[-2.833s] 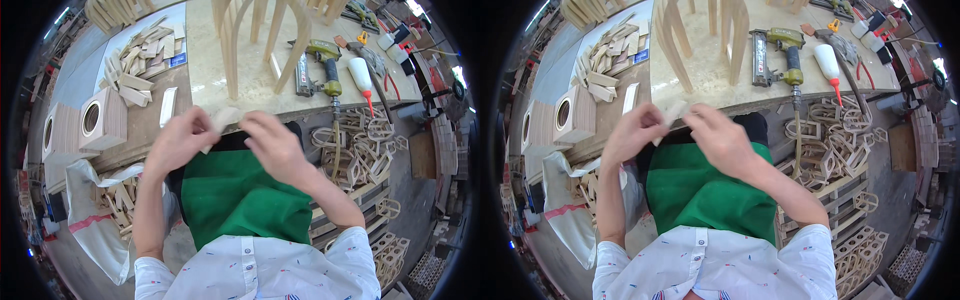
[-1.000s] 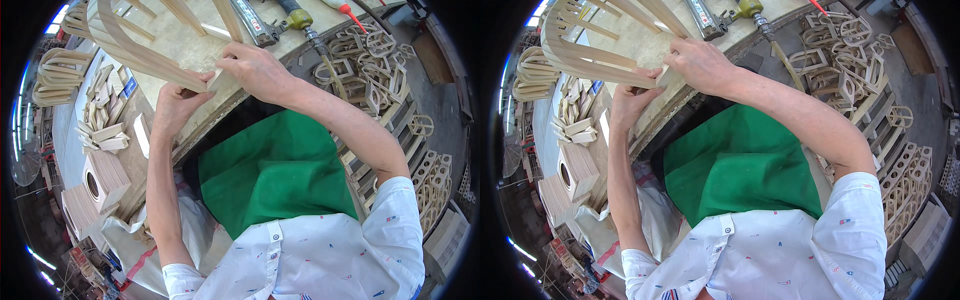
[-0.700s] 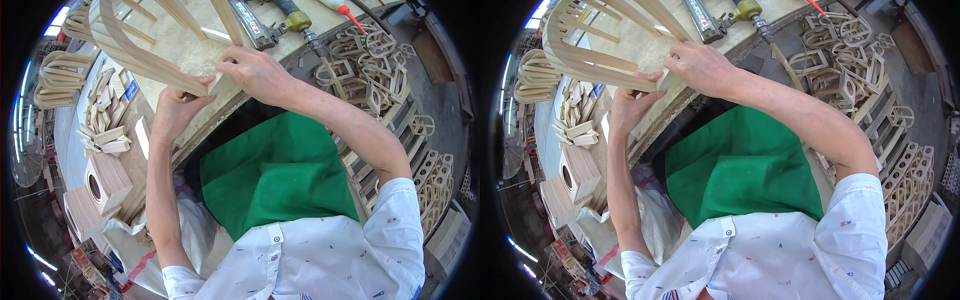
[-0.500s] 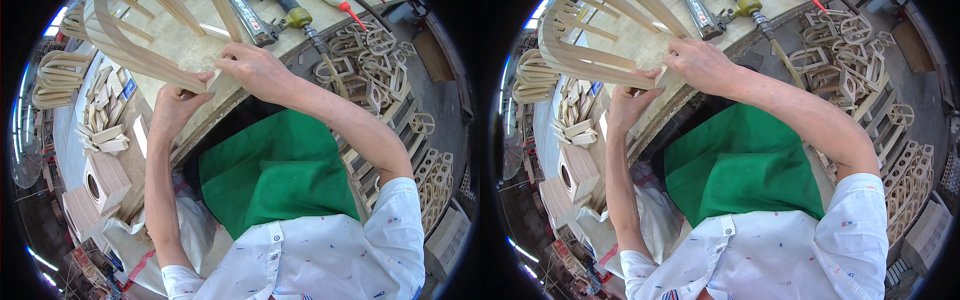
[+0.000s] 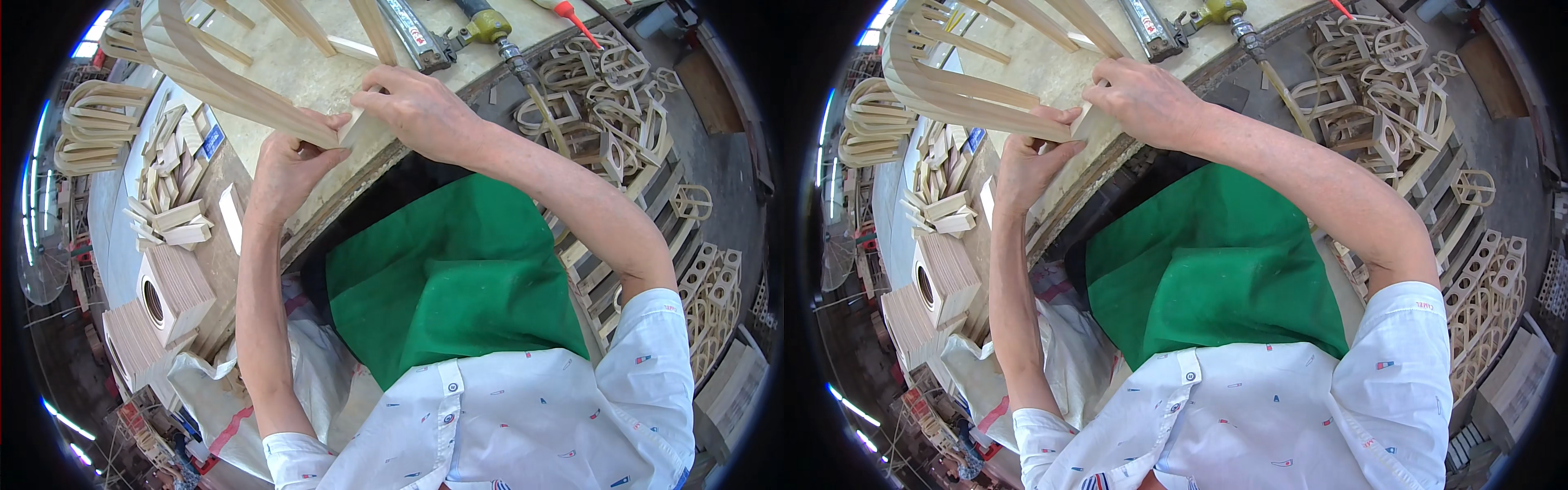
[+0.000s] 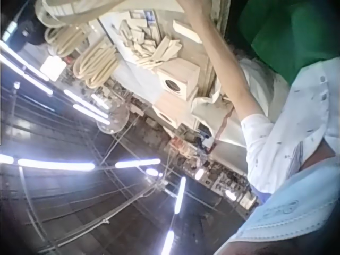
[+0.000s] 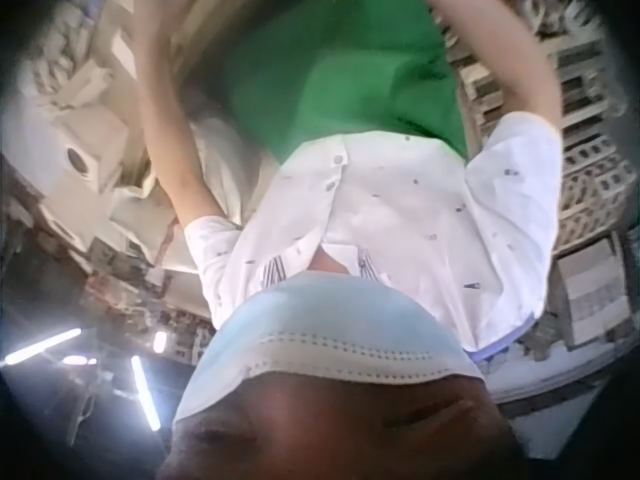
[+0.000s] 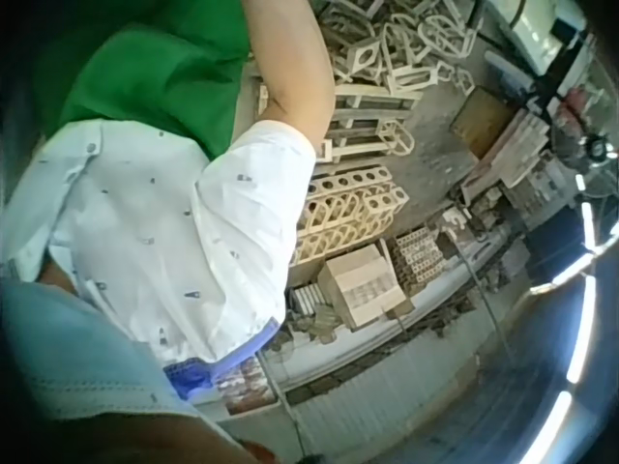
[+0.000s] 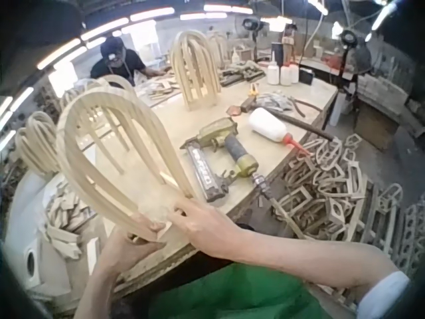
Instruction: The person assembles a wooden chair frame by aligning curved and straight wooden pieces, applying glue to the joints, and securing them with a pneumatic nail gun. The person then attaches a square wooden block with a circular hole to the frame using the same method.
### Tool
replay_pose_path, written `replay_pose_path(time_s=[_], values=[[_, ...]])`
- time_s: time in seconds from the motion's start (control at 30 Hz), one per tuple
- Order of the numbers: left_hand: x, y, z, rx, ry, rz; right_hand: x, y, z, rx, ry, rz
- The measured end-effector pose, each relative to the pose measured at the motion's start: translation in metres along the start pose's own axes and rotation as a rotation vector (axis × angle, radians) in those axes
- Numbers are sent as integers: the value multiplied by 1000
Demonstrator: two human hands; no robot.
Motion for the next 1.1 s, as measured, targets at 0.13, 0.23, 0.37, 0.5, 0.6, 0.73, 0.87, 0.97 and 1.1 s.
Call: replay_pose_path(time_s=[0.13,0.23,0.37,0.5,0.6,0.73,0.87,0.97,1.1], values=[[-2,-8,0,-16,2,-20,2,1,1,2,24,1],[-1,-4,0,-7,-6,8,3,2,2,34,5,0],[-1,-4,-2,-10,-26,14,3,2,2,29,10,-3],[-1,-1,-2,19,-23,-38,1,1,2,17,38,-5],[0,2,-3,24,-16,-7,0,2,-2,23,-15,13],[-4,-4,-1,-36,-16,-7,-61,-4,-29,107,166,-48],[-4,-4,2,-77,-18,-57,-113,85,-54,321,184,231],[5,4,-4,-63,-53,-6,-95,199,-20,670,119,567],[-3,-2,-1,-13,-23,-35,-43,192,-36,684,-414,489]])
Point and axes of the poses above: each hand's wrist, its own z-axis away from the middle knuckle, its own x-axis out of the palm, y = z × x, the point moved 10 cm from there along -z, towards the middle knuckle, and after that the axes turned 13 degrees about y, right-handed, at the moved point
